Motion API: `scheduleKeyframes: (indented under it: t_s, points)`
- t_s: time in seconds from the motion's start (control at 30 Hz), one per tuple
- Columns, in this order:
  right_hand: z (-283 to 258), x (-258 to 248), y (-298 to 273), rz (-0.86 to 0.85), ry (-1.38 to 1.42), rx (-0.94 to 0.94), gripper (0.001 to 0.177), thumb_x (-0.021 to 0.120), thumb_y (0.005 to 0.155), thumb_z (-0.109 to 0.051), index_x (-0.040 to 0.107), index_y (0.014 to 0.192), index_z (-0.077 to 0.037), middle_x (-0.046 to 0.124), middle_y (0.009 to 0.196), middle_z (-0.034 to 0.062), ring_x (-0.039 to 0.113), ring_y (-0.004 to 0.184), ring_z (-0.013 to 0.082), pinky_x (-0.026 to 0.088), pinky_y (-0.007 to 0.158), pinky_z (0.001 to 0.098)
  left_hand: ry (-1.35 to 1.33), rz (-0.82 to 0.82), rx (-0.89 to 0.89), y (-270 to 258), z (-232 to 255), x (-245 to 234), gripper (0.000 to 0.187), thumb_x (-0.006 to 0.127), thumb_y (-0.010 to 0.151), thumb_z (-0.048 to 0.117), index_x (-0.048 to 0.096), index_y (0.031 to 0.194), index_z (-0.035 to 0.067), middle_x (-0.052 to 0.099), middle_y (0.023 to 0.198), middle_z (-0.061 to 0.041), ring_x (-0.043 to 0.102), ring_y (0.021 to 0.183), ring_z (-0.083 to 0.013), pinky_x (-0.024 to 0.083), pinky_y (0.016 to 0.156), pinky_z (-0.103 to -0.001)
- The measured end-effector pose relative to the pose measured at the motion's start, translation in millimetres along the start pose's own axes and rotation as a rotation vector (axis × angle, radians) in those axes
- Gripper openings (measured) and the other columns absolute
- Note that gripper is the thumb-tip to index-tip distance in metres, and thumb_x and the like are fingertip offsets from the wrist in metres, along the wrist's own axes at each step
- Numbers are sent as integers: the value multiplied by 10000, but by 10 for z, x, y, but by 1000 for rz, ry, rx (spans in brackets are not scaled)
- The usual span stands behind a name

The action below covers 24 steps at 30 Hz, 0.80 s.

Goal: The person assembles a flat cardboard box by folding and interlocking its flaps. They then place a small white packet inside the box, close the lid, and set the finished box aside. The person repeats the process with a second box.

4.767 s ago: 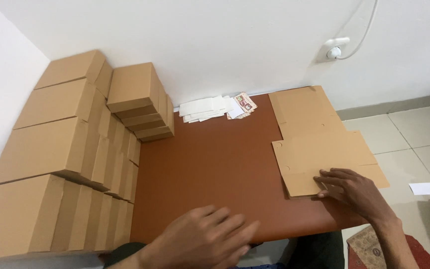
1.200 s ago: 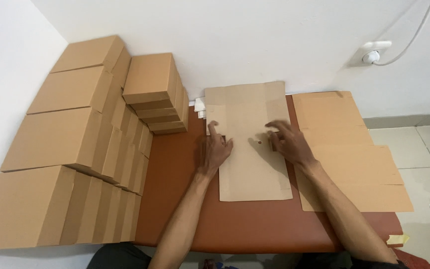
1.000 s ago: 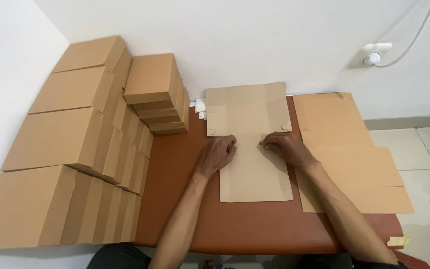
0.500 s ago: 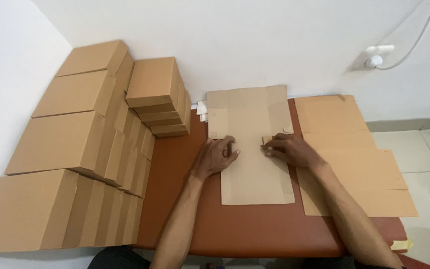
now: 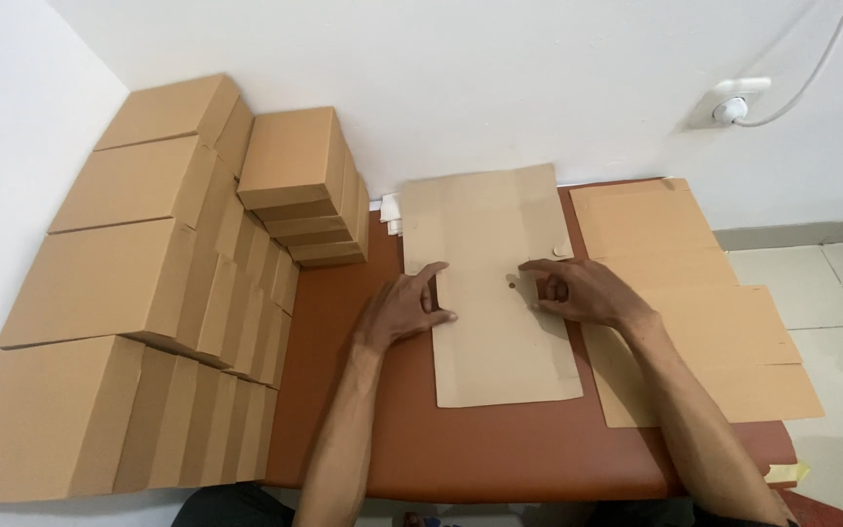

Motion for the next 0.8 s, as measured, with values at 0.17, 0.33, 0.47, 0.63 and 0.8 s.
scheduleKeyframes:
  t_s: [0.17, 0.33, 0.47, 0.63, 0.8]
  points:
    - [206, 168, 120, 143, 167, -3, 624, 825, 860, -180, 677, 1466, -201, 806, 879, 109, 802, 849, 272, 646, 807, 408, 36, 100, -61, 17, 42, 107, 670, 787, 890, 244, 579, 1510, 99, 765, 760, -134, 740, 699, -301, 579, 643, -393]
    - [222, 194, 88, 169, 258, 37, 738, 885, 795, -165, 658, 1492, -241, 759, 1016, 143, 769, 1029, 362, 622, 938, 489, 0, 156, -52, 60, -103, 240, 693, 802, 864, 233, 580, 1504, 86, 752, 831, -139, 724, 731, -286, 572, 631, -384]
    - [225, 159, 36, 156, 296, 142, 793, 858, 808, -201, 583, 1552, -244, 753, 1109, 138, 708, 1237, 403, 546, 1121, 540, -80, 186, -121, -15, 66, 132, 705, 742, 853, 173, 561, 1531, 98, 745, 1086, -210, 742, 830, -310, 598, 691, -438]
    - [135, 160, 4, 93, 325, 132, 573, 809, 850, -155, 692, 1410, -148, 813, 1103, 199, 729, 1208, 444, 561, 1095, 552, -207, 218, -164, -93, 243, 39, 718, 716, 818, 113, 494, 1500, 85, 702, 1237, -298, 714, 1121, -429, 576, 949, -530]
    - [323, 231, 116, 71, 529, 61, 322, 751, 875, -40, 754, 1194, 5, 730, 1163, 289, 799, 868, 385, 702, 615, 413, -348, 262, 8, 83, -235, 251, 553, 738, 760, 52, 629, 1301, 100, 681, 1045, -165, 679, 1029, -304, 574, 943, -487]
Point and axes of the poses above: each hand's wrist, its own y-axis towards the middle knuckle, its own x-axis out of the palm, z = x × y, the point moved 3 cm from there along y, towards the middle knuckle
